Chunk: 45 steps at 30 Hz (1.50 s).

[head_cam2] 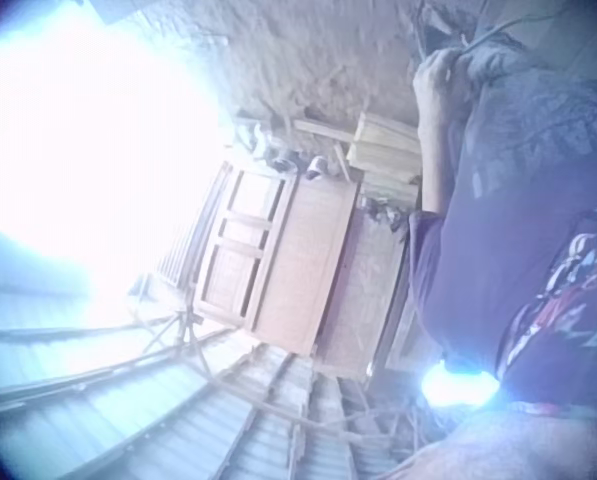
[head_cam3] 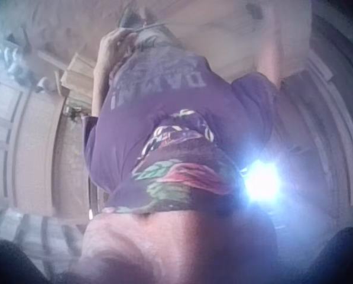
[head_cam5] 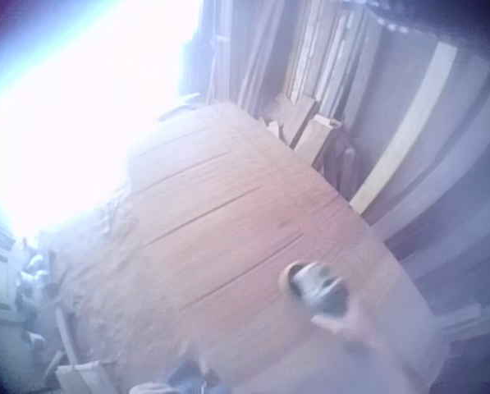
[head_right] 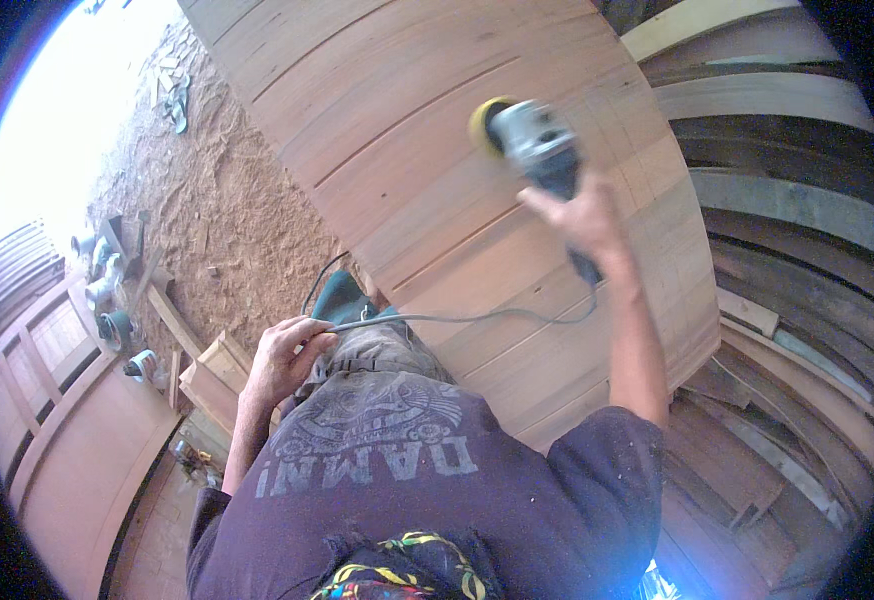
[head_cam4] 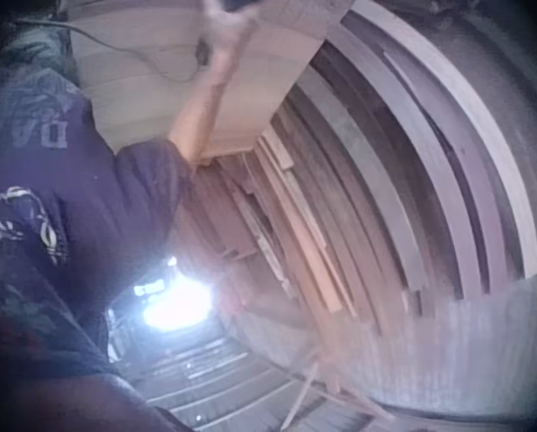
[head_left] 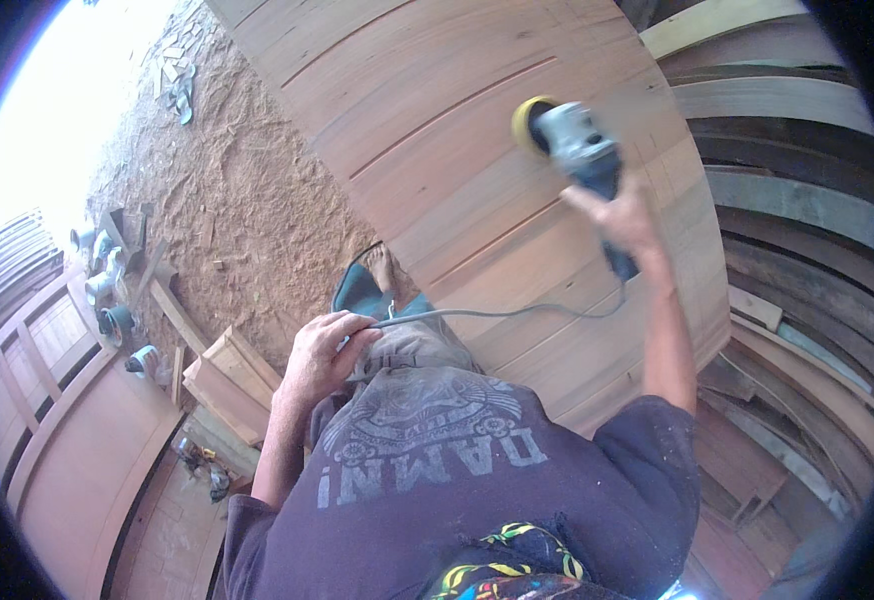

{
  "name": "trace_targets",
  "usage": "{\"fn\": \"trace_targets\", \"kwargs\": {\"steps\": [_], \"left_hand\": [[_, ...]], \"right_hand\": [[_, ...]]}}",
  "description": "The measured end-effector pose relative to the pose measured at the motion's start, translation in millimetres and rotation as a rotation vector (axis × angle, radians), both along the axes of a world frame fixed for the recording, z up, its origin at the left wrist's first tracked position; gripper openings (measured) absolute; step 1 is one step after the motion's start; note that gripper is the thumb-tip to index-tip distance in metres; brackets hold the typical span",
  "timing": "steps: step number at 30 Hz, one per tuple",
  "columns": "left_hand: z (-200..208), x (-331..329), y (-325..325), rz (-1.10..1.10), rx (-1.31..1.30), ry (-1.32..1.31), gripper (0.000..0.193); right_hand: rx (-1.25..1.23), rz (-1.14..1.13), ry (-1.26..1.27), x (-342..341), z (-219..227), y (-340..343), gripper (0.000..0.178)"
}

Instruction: The person uses a corded orbital sander to smooth the surface of a large wooden panel. They move the sander across the wood in steady passes while holding the power cord with the other hand. The panel remains stationary on a workbench throughout the clip.

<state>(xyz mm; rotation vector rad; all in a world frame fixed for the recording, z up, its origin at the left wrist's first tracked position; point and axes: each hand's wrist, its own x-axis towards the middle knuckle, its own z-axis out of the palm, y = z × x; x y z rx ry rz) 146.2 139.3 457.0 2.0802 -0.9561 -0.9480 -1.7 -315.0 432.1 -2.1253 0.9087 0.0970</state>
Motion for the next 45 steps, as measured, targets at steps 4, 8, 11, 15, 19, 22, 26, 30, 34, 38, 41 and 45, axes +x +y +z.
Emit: {"fn": "trace_targets", "kwargs": {"steps": [4, 8, 11, 15, 19, 22, 26, 30, 34, 38, 41, 45], "left_hand": [[-5.3, -0.3, 32.0, 0.076, 0.018, 0.021, 0.018], [-9.1, 1.2, 56.2, 0.084, -0.002, -0.009, 0.019], [-7.4, 1.7, 65.1, 0.100, 0.088, 0.034, 0.020], [-9.2, -2.3, 51.6, 0.079, 0.009, 0.039, 0.020], [-8.9, -8.4, 22.3, 0.080, -0.057, 0.024, 0.018], [-6.6, -15.9, -4.4, 0.055, -0.055, 0.008, 0.017], [-2.6, -21.3, -36.8, 0.007, -0.051, 0.007, 0.015], [0.4, -26.3, -63.4, -0.052, -0.054, -0.008, 0.015], [1.3, -27.6, -84.2, -0.123, -0.031, 0.004, 0.015], [0.9, -27.4, -103.3, -0.180, -0.062, -0.019, 0.017], [-0.2, -27.1, -114.8, -0.187, -0.077, 0.011, 0.018], [-1.0, -28.9, -123.6, -0.203, -0.042, 0.029, 0.017]], "right_hand": [[-0.048, 0.358, 0.020, 20.3, 0.7, 118.7, 0.064], [-0.115, 0.428, 0.128, 33.2, 4.3, 176.5, 0.059], [-0.145, 0.406, 0.137, 33.6, 8.6, 171.4, 0.057], [-0.155, 0.325, 0.160, 28.9, 9.1, 140.7, 0.054], [-0.186, 0.251, 0.180, 23.5, 9.3, 98.2, 0.051], [-0.188, 0.195, 0.185, 16.3, 8.5, 60.7, 0.045], [-0.184, 0.127, 0.143, 6.4, 6.3, 10.1, 0.047], [-0.221, 0.068, 0.115, -3.8, 2.2, -36.7, 0.057], [-0.258, -0.003, 0.126, -11.4, -7.0, -86.7, 0.065], [-0.238, -0.032, 0.094, -19.0, -9.4, -137.6, 0.059], [-0.287, -0.003, 0.050, -23.3, -6.6, -168.7, 0.057], [-0.273, -0.090, 0.113, -21.1, -13.5, -204.4, 0.058]]}}
